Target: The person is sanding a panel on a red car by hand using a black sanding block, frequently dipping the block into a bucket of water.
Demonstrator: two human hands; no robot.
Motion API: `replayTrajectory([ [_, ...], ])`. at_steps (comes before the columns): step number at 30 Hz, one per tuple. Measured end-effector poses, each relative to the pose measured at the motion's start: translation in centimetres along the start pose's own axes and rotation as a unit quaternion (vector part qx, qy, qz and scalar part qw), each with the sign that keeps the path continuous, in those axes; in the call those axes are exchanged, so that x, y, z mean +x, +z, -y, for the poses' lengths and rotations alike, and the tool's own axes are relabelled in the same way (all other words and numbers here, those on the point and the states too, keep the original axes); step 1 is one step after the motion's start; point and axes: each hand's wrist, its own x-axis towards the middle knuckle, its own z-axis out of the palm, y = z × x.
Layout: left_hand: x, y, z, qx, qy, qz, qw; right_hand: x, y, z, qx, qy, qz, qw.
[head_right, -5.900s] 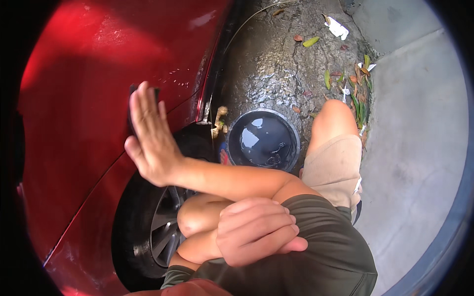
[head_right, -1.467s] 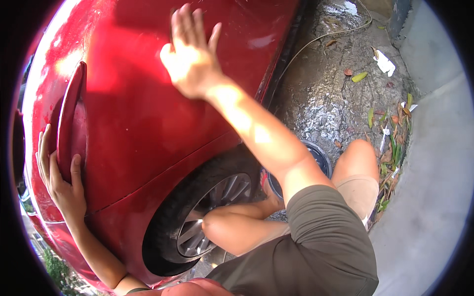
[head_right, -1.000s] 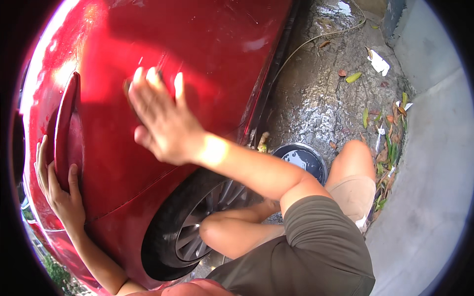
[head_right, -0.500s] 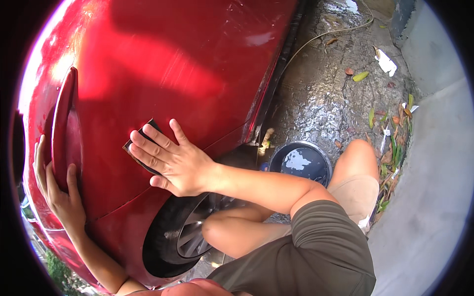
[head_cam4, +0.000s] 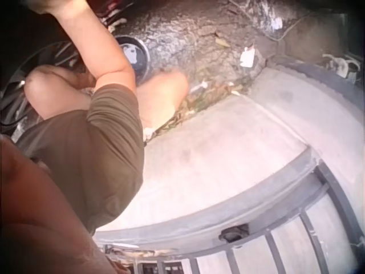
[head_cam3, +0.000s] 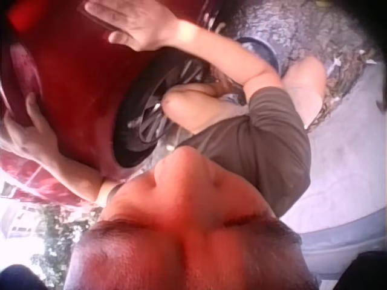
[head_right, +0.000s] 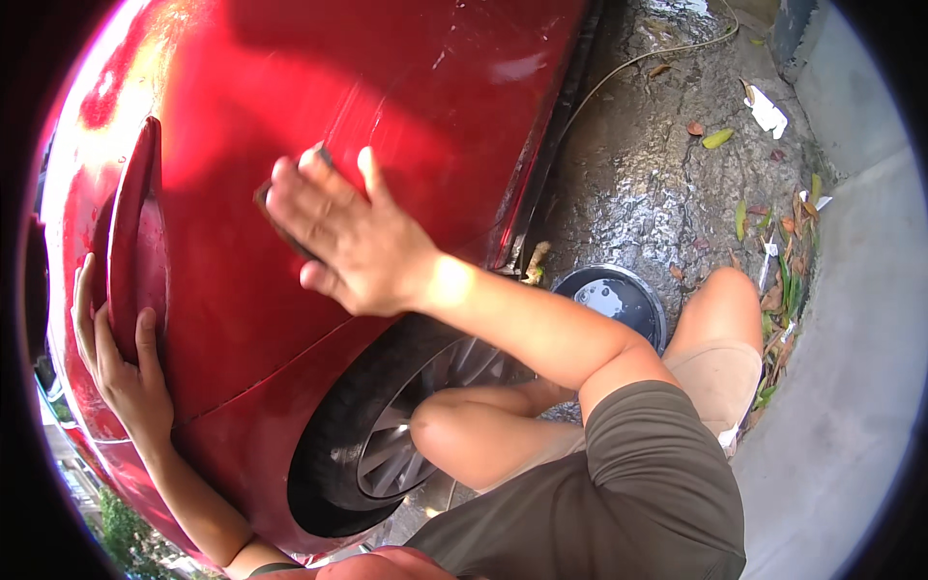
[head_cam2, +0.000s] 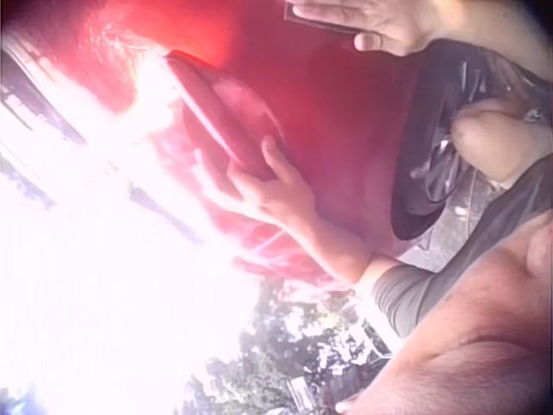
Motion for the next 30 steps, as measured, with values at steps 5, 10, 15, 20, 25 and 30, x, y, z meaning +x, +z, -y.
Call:
replayTrajectory([
  [5, 0.6, 0.8, -1.0, -0.009, 0.000, -0.010, 1.000, 6.9, -5.1, -12.4, 0.024, 0.309, -0.077, 0.948],
  [10, -0.1, 0.1, 0.0, 0.006, 0.002, 0.011, 1.000, -1.7, 0.6, 5.7, 0.074, -0.021, 0.083, 0.994],
  [15, 0.7, 0.3, -1.0, -0.013, 0.009, -0.011, 1.000, 5.9, -3.2, -6.0, -0.015, 0.059, -0.114, 0.992],
  [20, -0.4, 1.1, 0.3, 0.020, -0.012, 0.004, 1.000, 6.4, -1.7, -5.1, 0.019, 0.128, -0.113, 0.985],
  [25, 0.2, 0.4, -0.3, -0.007, 0.002, -0.005, 1.000, -0.6, 1.1, 4.9, 0.008, -0.141, 0.007, 0.990],
  [30, 0.8, 0.9, -0.8, 0.002, 0.002, -0.013, 1.000, 10.1, -6.8, -13.1, -0.054, 0.262, -0.114, 0.957],
])
